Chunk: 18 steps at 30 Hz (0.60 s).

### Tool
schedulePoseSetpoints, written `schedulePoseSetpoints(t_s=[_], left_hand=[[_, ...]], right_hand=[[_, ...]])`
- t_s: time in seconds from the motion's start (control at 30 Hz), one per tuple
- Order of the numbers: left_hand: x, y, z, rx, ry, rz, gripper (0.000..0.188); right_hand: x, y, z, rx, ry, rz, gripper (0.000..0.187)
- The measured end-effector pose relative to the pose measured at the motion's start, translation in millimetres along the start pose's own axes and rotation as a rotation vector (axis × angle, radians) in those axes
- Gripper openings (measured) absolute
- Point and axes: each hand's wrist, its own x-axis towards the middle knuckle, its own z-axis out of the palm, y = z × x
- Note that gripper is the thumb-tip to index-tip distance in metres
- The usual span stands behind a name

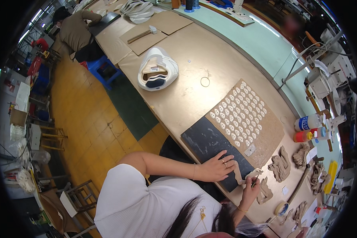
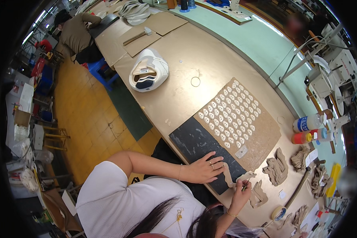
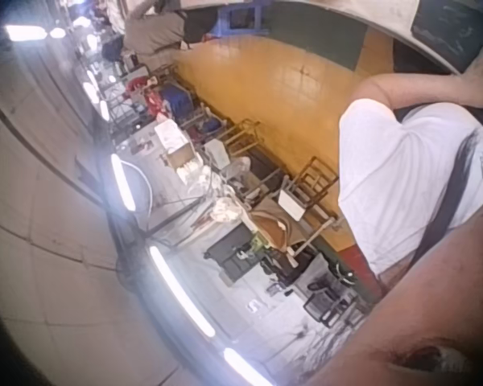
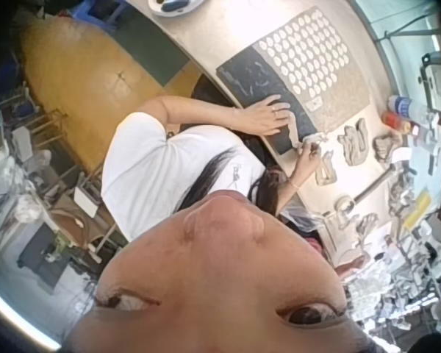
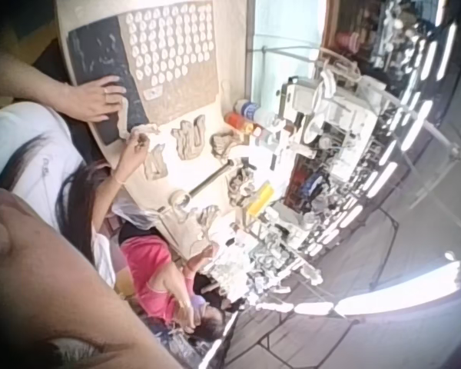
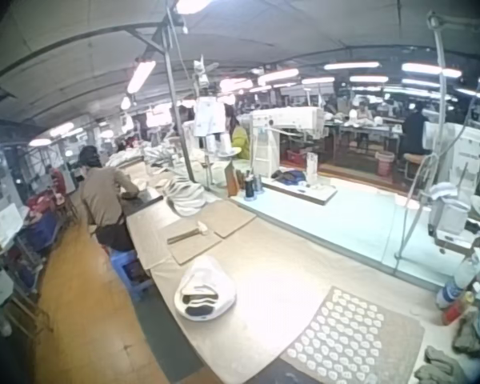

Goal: The person handles a white shoe, then uses a rotary cutter and a template to cut multiple small fabric pieces on a cutting mat. The cut pieces are placed on a cardboard sheet. The person also handles a cloth and other materials on the workbench.

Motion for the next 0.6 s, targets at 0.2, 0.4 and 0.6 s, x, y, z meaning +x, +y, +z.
schedulePoseSetpoints(t_s=[0.2,0.4,0.6], left_hand=[[-3,0,-4,0.037,-0.021,-0.005,0.052],[0,-8,-14,-0.051,-0.108,-0.006,0.054],[4,-19,-36,-0.486,0.068,-0.244,0.053]], right_hand=[[-4,-10,0,0.021,-0.061,0.104,0.029],[-9,12,-3,0.024,0.042,0.196,0.036],[-16,-7,-1,0.224,0.142,0.193,0.03]])
